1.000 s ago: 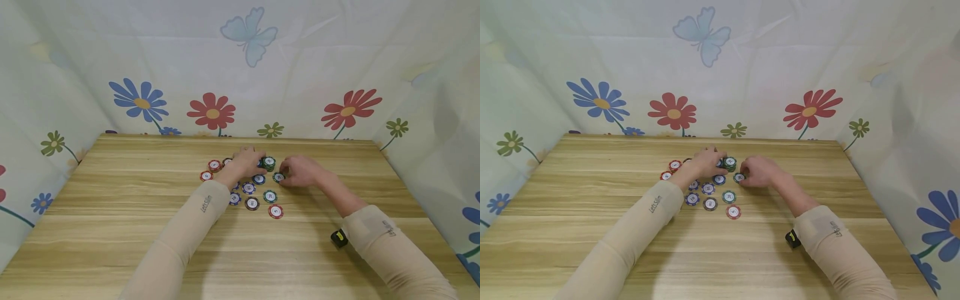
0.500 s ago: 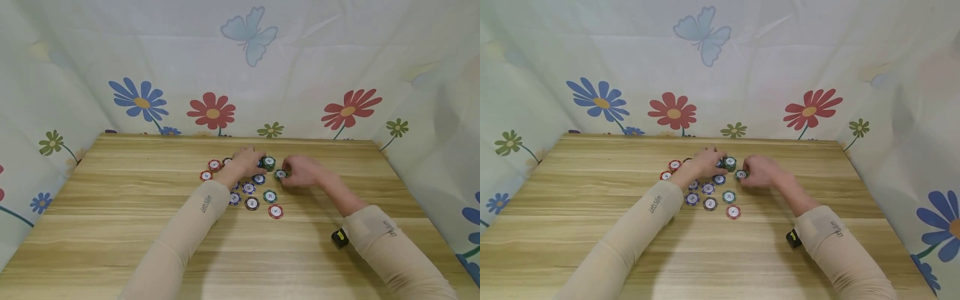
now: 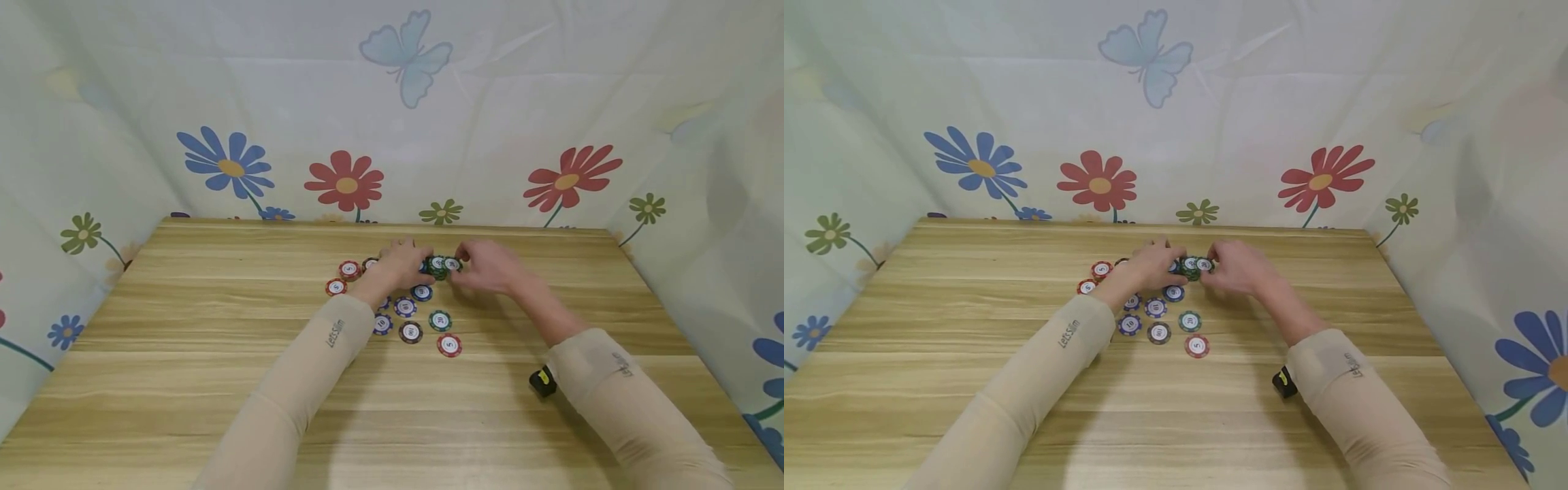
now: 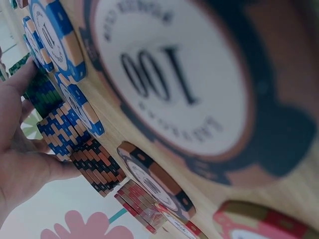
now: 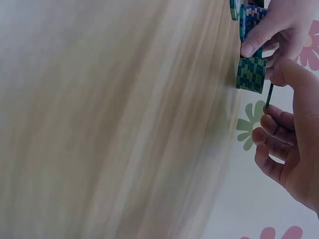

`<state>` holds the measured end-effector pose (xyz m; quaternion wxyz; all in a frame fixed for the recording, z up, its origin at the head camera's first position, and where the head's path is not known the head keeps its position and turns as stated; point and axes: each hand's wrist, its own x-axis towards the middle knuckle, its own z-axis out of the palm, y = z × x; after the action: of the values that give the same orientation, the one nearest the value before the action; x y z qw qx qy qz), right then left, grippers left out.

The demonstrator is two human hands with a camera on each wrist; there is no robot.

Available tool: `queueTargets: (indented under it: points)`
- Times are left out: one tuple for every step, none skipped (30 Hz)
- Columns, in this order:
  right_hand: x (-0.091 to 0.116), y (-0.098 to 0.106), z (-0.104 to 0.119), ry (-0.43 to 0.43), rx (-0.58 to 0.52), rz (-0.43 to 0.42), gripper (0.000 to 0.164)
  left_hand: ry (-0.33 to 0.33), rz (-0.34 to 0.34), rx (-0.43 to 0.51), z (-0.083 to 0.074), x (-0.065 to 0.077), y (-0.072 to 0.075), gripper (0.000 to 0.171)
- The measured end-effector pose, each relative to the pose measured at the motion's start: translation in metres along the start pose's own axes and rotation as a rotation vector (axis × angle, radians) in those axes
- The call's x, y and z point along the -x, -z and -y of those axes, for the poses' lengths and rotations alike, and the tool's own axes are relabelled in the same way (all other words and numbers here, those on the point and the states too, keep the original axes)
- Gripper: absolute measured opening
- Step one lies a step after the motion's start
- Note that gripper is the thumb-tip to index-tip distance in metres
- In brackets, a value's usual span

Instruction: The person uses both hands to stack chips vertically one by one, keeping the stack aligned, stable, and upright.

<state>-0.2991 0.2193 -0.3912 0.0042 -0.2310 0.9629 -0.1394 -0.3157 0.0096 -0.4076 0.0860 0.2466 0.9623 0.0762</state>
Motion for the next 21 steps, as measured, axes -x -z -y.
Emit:
queueTargets:
  points:
    - [-0.001, -0.002, 0.0, -0.001, 0.005, -0.006, 0.039, -0.001, 0.0, -0.002, 0.0, 0.0, 0.0, 0.061]
    - [-0.002, -0.003, 0.001, -0.002, 0.014, -0.014, 0.04, -0.002, -0.001, -0.006, 0.0, 0.0, 0.0, 0.061]
    - [-0.003, -0.005, 0.002, 0.0, 0.021, -0.024, 0.04, -0.001, 0.0, -0.009, 0.0, 0.0, 0.0, 0.061]
    - [-0.004, -0.006, 0.003, 0.004, 0.029, -0.032, 0.041, -0.001, 0.0, -0.01, 0.0, 0.001, 0.0, 0.061]
    - [-0.005, -0.007, 0.004, 0.005, 0.035, -0.039, 0.041, -0.001, 0.0, -0.011, 0.0, 0.001, 0.0, 0.061]
    - [-0.006, -0.008, 0.006, 0.008, 0.043, -0.045, 0.042, 0.0, 0.0, -0.011, 0.0, 0.001, 0.0, 0.061]
    - [-0.007, -0.009, 0.007, 0.011, 0.049, -0.051, 0.042, -0.001, -0.002, -0.011, 0.0, 0.001, 0.0, 0.061]
    - [-0.008, -0.01, 0.008, 0.009, 0.053, -0.056, 0.042, -0.002, -0.004, -0.012, 0.001, 0.001, 0.0, 0.061]
    - [-0.008, -0.011, 0.009, 0.008, 0.055, -0.057, 0.042, -0.003, -0.006, -0.012, 0.001, 0.001, 0.0, 0.061]
    - [-0.009, -0.012, 0.009, 0.005, 0.055, -0.056, 0.042, -0.005, -0.008, -0.011, 0.001, 0.001, 0.0, 0.061]
    - [-0.009, -0.013, 0.009, 0.001, 0.053, -0.055, 0.042, -0.007, -0.009, -0.012, 0.001, 0.001, 0.0, 0.061]
    - [-0.01, -0.014, 0.009, -0.001, 0.051, -0.052, 0.043, -0.009, -0.009, -0.011, 0.001, 0.001, 0.0, 0.061]
    - [-0.01, -0.014, 0.009, -0.001, 0.045, -0.05, 0.044, -0.01, -0.01, -0.012, 0.001, 0.002, 0.0, 0.061]
    - [-0.01, -0.015, 0.009, -0.001, 0.041, -0.048, 0.045, -0.011, -0.011, -0.013, 0.001, 0.002, 0.0, 0.061]
    - [-0.01, -0.015, 0.008, 0.001, 0.035, -0.046, 0.047, -0.011, -0.01, -0.013, 0.001, 0.002, 0.0, 0.061]
    - [-0.009, -0.015, 0.008, 0.0, 0.03, -0.046, 0.048, -0.011, -0.01, -0.014, 0.001, 0.002, 0.001, 0.062]
    - [-0.009, -0.015, 0.007, 0.003, 0.022, -0.046, 0.049, -0.011, -0.01, -0.014, 0.001, 0.002, 0.001, 0.062]
    - [-0.009, -0.015, 0.006, 0.008, 0.016, -0.047, 0.05, -0.01, -0.01, -0.012, 0.001, 0.002, 0.001, 0.062]
    - [-0.009, -0.015, 0.005, 0.01, 0.012, -0.052, 0.049, -0.01, -0.01, -0.01, 0.001, 0.002, 0.001, 0.062]
    - [-0.009, -0.014, 0.004, 0.013, 0.007, -0.055, 0.048, -0.009, -0.009, -0.008, 0.001, 0.002, 0.001, 0.061]
    - [-0.009, -0.014, 0.003, 0.017, 0.002, -0.058, 0.047, -0.009, -0.009, -0.005, 0.001, 0.002, 0.001, 0.061]
